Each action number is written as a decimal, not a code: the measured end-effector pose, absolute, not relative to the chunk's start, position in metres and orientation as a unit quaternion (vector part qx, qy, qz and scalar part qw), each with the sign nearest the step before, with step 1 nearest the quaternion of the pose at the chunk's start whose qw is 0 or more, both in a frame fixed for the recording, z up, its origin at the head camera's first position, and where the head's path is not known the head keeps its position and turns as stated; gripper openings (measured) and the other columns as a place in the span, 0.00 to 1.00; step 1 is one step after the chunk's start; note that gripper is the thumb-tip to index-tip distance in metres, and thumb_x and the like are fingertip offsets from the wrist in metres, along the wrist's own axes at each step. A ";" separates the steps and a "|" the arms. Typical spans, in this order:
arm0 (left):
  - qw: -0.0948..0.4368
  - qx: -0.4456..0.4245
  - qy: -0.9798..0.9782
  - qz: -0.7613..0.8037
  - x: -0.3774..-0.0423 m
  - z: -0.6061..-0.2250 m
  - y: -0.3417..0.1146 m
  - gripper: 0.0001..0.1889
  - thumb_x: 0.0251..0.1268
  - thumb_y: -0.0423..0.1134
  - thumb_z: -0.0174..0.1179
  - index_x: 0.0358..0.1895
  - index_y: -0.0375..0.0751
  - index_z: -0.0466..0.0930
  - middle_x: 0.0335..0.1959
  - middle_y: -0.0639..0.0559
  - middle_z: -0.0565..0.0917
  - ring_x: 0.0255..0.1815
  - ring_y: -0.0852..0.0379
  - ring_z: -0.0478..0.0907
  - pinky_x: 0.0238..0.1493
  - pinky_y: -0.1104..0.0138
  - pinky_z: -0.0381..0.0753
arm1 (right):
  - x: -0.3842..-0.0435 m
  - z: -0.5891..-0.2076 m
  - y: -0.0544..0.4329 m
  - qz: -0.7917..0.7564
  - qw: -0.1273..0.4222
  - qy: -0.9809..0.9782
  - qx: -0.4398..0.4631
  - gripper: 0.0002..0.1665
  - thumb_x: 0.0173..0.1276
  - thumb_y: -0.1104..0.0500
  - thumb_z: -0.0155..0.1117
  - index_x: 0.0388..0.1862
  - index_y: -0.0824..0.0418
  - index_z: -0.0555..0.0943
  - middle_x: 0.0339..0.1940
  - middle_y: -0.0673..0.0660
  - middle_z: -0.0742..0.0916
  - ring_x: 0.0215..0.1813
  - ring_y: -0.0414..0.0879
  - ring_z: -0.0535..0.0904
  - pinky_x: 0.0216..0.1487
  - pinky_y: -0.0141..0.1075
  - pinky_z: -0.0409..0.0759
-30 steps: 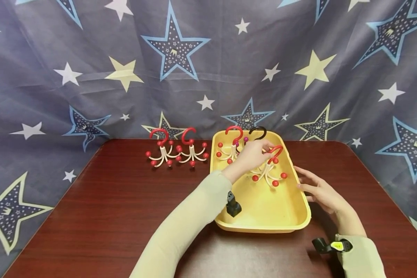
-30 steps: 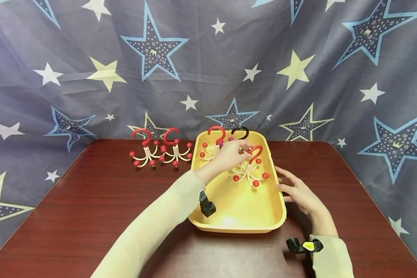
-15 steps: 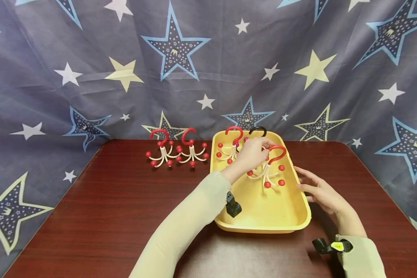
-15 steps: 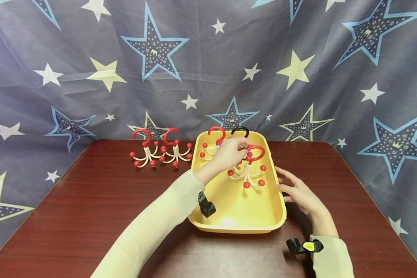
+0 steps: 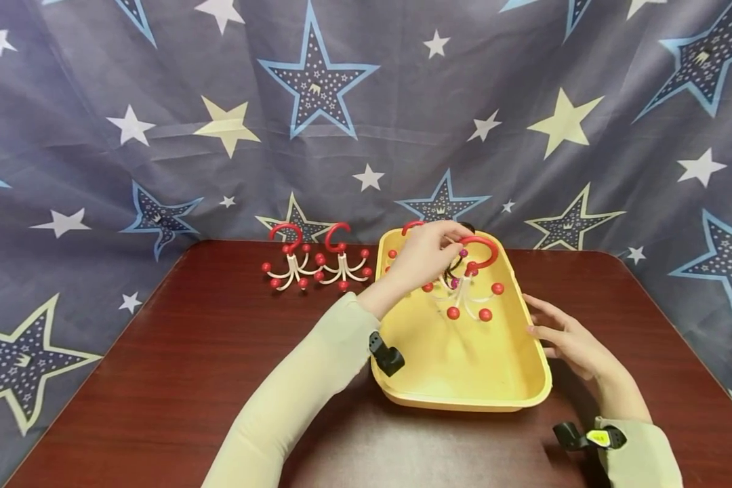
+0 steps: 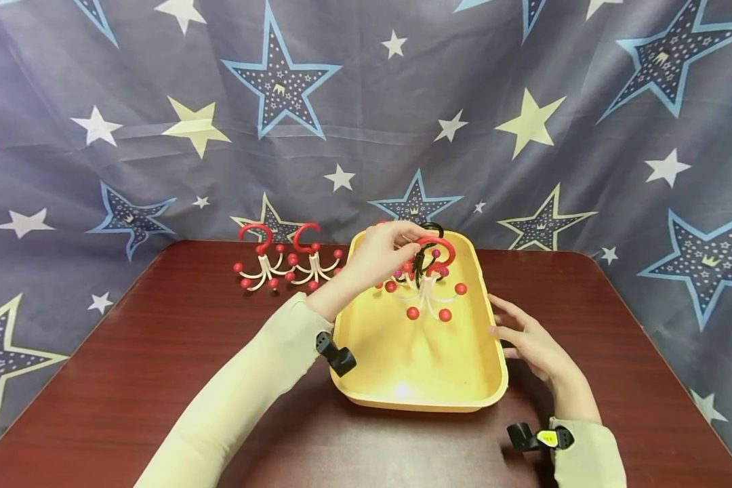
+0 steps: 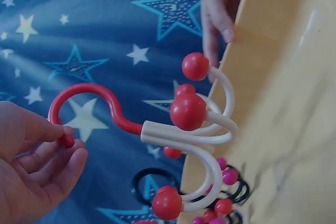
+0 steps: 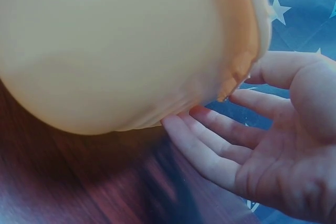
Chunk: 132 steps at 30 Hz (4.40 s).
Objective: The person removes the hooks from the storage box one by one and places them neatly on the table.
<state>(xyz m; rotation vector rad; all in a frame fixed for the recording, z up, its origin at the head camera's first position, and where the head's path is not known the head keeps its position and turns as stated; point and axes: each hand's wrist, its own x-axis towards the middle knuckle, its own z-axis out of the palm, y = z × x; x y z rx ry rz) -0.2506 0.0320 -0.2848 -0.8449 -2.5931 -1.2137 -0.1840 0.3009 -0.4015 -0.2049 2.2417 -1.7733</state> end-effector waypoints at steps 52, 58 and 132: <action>0.148 -0.102 -0.878 -0.443 -0.243 -0.337 -0.155 0.10 0.56 0.34 0.60 0.42 0.44 0.83 0.31 0.48 0.84 0.19 0.55 0.76 0.21 0.71 0.72 | -0.183 -0.408 0.304 -0.640 0.132 0.749 -0.113 0.35 0.68 0.63 0.50 0.72 0.59 0.50 0.45 0.50 0.77 0.43 0.41 0.80 0.38 0.41 0.81; 0.137 -0.103 -0.881 -0.440 -0.252 -0.351 -0.159 0.10 0.57 0.33 0.60 0.42 0.42 0.82 0.35 0.46 0.85 0.24 0.51 0.78 0.24 0.71 0.72 | -0.183 -0.407 0.305 -0.635 0.129 0.755 -0.103 0.36 0.68 0.63 0.50 0.72 0.61 0.50 0.45 0.50 0.77 0.43 0.40 0.80 0.38 0.41 0.81; 0.093 -0.215 -0.939 -0.252 -0.329 -0.317 0.071 0.11 0.63 0.36 0.54 0.45 0.47 0.82 0.44 0.56 0.83 0.45 0.60 0.78 0.44 0.71 0.75 | -0.184 -0.406 0.303 -0.637 0.139 0.754 -0.077 0.38 0.68 0.62 0.52 0.72 0.59 0.49 0.48 0.55 0.74 0.44 0.42 0.80 0.40 0.41 0.80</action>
